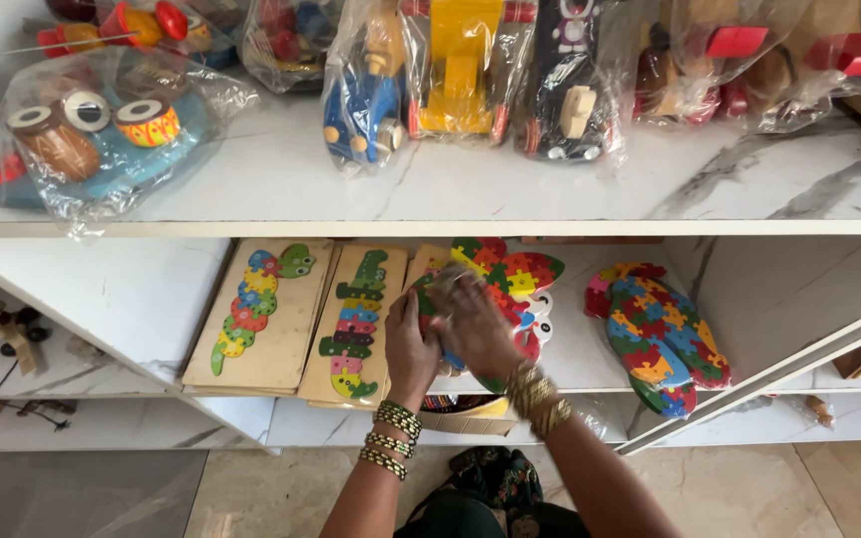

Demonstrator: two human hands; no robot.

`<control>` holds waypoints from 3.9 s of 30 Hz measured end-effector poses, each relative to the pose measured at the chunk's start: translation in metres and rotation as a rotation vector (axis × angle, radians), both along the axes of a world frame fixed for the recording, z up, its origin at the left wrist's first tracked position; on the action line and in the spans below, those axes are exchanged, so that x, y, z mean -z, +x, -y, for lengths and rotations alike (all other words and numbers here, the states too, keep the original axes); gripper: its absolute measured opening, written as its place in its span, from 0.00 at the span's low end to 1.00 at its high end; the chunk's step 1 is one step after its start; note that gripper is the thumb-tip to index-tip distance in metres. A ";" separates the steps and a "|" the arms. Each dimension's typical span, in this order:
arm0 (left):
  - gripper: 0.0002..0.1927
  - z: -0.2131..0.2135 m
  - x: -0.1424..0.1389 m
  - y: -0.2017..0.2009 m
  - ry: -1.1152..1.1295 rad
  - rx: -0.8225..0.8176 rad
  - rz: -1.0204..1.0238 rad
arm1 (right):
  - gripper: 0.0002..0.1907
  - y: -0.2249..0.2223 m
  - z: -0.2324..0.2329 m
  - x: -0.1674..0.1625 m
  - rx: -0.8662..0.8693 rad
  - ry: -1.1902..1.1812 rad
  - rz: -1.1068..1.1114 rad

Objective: The person wipes wooden puzzle toys one at a time with a cloth, turning each piece over to clean both sides, and places them back on the shelf. They work along the shelf, then move to another section to wipe small wooden toy vehicles.

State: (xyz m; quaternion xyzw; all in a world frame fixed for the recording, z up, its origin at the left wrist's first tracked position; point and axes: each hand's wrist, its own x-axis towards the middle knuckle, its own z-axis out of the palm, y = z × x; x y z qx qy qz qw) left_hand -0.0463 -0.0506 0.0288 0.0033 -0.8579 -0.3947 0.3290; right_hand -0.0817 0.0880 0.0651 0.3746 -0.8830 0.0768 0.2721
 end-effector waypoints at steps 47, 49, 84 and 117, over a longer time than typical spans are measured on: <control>0.27 -0.013 -0.011 0.035 0.056 -0.045 0.106 | 0.14 0.076 -0.190 -0.005 0.249 -1.803 1.230; 0.29 -0.015 -0.012 0.034 0.022 -0.049 0.102 | 0.12 0.078 -0.220 -0.003 0.289 -1.850 1.159; 0.71 0.003 -0.017 0.016 -0.169 0.169 0.264 | 0.11 0.073 -0.232 -0.021 0.196 -1.158 0.549; 0.68 0.002 -0.006 0.025 -0.332 0.127 0.180 | 0.41 0.020 -0.035 0.034 0.444 -0.177 0.231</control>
